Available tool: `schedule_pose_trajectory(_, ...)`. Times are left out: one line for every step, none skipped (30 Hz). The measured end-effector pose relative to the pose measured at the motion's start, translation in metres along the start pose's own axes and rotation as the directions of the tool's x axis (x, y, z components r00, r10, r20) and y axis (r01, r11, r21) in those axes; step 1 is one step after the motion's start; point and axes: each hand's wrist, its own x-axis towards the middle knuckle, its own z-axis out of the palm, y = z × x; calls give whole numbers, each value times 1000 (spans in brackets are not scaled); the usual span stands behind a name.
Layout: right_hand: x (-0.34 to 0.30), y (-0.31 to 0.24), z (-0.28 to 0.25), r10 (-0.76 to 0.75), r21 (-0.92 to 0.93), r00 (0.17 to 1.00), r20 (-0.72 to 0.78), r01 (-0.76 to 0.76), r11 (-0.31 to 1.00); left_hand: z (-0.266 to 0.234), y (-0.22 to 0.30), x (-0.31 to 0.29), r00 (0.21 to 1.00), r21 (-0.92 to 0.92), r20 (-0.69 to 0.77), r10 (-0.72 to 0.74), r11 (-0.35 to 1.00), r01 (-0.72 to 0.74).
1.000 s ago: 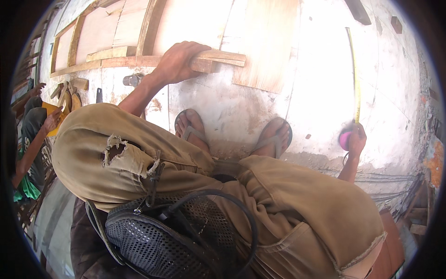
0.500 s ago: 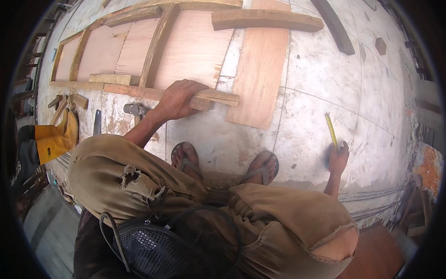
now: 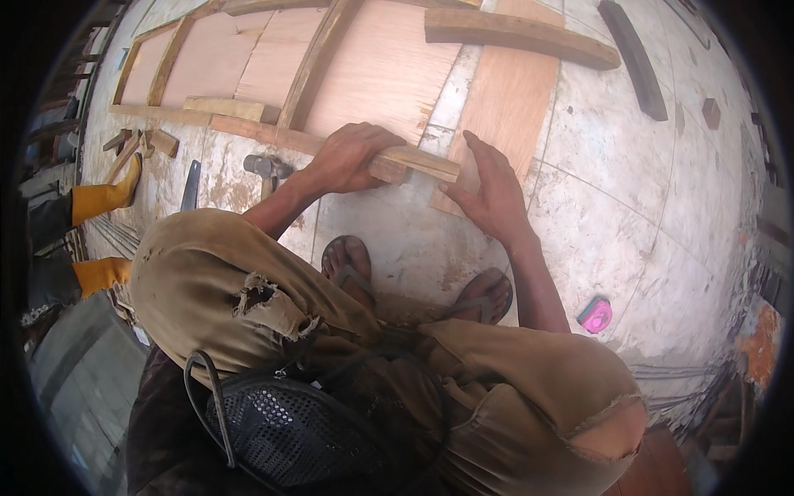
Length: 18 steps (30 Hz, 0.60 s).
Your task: The person uses a tape measure to check the dimensions of a wooden frame, aligns a wooden board with the frame, and hammers a nail into the wood while others assist.
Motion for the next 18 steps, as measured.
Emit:
schedule_pose_trajectory(8,-2,13,-139,-31,990,14,139,990,0,0,0,1000,13,-3,12,1000,-12)
schedule_pose_trajectory(11,3,23,-167,-45,985,34,168,985,-1,0,0,1000,23,-5,27,999,-27)
schedule_pose_trajectory(13,6,30,-195,-57,979,54,198,979,-1,0,0,1000,19,-8,24,1000,-24)
schedule_pose_trajectory(12,4,36,-196,-55,979,62,200,978,-1,-1,-1,999,25,-15,29,999,-28)
schedule_pose_trajectory(12,2,41,-177,-26,984,14,177,984,-1,-2,-3,999,31,-23,32,999,-31)
schedule_pose_trajectory(11,0,43,-156,5,987,-31,156,988,0,-2,-4,999,28,-25,22,999,-21)
schedule_pose_trajectory(12,-1,44,-159,8,987,-22,160,987,1,-4,-4,999,20,-30,30,999,-29)
schedule_pose_trajectory(12,-2,44,-125,-15,992,-9,124,992,2,-4,-4,999,12,-37,36,999,-36)
schedule_pose_trajectory(11,-4,44,-91,-39,996,4,91,995,7,-4,-4,999,8,-42,23,1000,-23)
schedule_pose_trajectory(9,-6,41,-102,-36,995,10,102,994,7,-3,-3,999,-18,-33,31,999,-32)
schedule_pose_trajectory(10,-6,43,-86,-43,996,-4,85,995,3,-7,-2,999,-23,-20,31,999,-32)
schedule_pose_trajectory(10,-6,43,-68,-51,998,-16,68,996,4,-8,-1,998,-20,-23,55,998,-56)
schedule_pose_trajectory(10,-7,43,-96,-27,995,-18,96,995,4,-8,0,999,11,-25,35,999,-35)
schedule_pose_trajectory(9,-7,40,-82,-56,997,9,82,995,5,-6,-1,999,15,-22,38,999,-38)
schedule_pose_trajectory(12,-10,40,-65,-87,997,35,67,994,3,-8,-3,999,17,-18,40,999,-40)
schedule_pose_trajectory(15,-11,43,-93,-61,995,44,95,994,3,-12,-8,1000,41,-20,11,999,-10)
schedule_pose_trajectory(16,-14,40,-62,-76,995,79,68,995,4,-13,-9,998,12,-46,42,999,-41)
schedule_pose_trajectory(18,-19,38,-30,-90,993,112,40,995,5,-15,-11,995,-14,-71,74,997,-75)
